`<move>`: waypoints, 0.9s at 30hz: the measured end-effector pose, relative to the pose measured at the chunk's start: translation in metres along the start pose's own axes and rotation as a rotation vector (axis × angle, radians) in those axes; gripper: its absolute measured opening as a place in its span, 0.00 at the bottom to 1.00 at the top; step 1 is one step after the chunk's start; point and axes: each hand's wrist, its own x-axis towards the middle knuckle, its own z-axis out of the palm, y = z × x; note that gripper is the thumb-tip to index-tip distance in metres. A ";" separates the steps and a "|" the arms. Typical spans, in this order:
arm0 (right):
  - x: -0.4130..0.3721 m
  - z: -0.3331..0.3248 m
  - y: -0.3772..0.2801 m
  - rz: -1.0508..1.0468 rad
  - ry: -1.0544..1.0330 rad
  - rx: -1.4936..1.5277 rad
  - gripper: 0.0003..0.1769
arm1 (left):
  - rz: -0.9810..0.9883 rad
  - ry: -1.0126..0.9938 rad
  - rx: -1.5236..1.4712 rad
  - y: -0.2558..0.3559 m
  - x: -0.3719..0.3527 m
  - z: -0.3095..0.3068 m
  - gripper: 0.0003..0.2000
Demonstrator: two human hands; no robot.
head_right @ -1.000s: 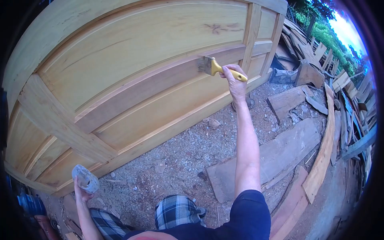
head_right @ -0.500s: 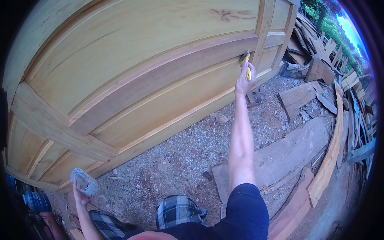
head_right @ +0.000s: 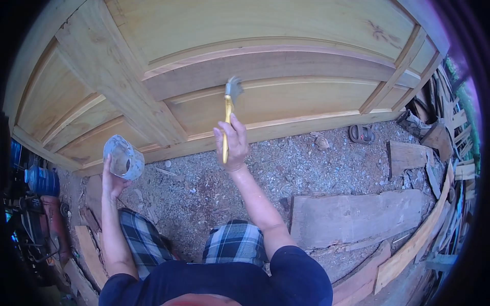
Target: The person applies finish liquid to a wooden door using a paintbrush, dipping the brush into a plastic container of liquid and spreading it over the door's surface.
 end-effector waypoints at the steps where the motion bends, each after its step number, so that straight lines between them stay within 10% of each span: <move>1: -0.014 0.015 -0.009 -0.068 -0.086 0.078 0.13 | 0.015 -0.024 -0.022 0.000 -0.003 -0.001 0.42; 5: -0.060 0.054 -0.020 -0.415 -0.378 0.119 0.14 | 0.042 -0.054 -0.073 0.001 -0.012 -0.005 0.43; 11: -0.143 0.017 0.040 -0.381 -1.027 -0.037 0.13 | 0.094 -0.095 -0.120 0.010 -0.039 -0.010 0.42; 14: -0.108 0.008 0.009 -0.086 -1.109 0.047 0.15 | 0.136 -0.156 -0.184 0.013 -0.045 -0.018 0.41; 20: -0.033 0.048 -0.039 -0.465 -0.520 0.085 0.20 | 0.189 -0.205 -0.283 0.017 -0.052 -0.026 0.38; 24: -0.081 0.043 -0.023 -0.450 -0.705 -0.078 0.15 | 0.186 -0.209 -0.348 0.018 -0.054 -0.038 0.36; 27: -0.127 0.024 -0.031 0.025 -0.939 0.054 0.11 | 0.208 -0.251 -0.367 0.019 -0.059 -0.039 0.36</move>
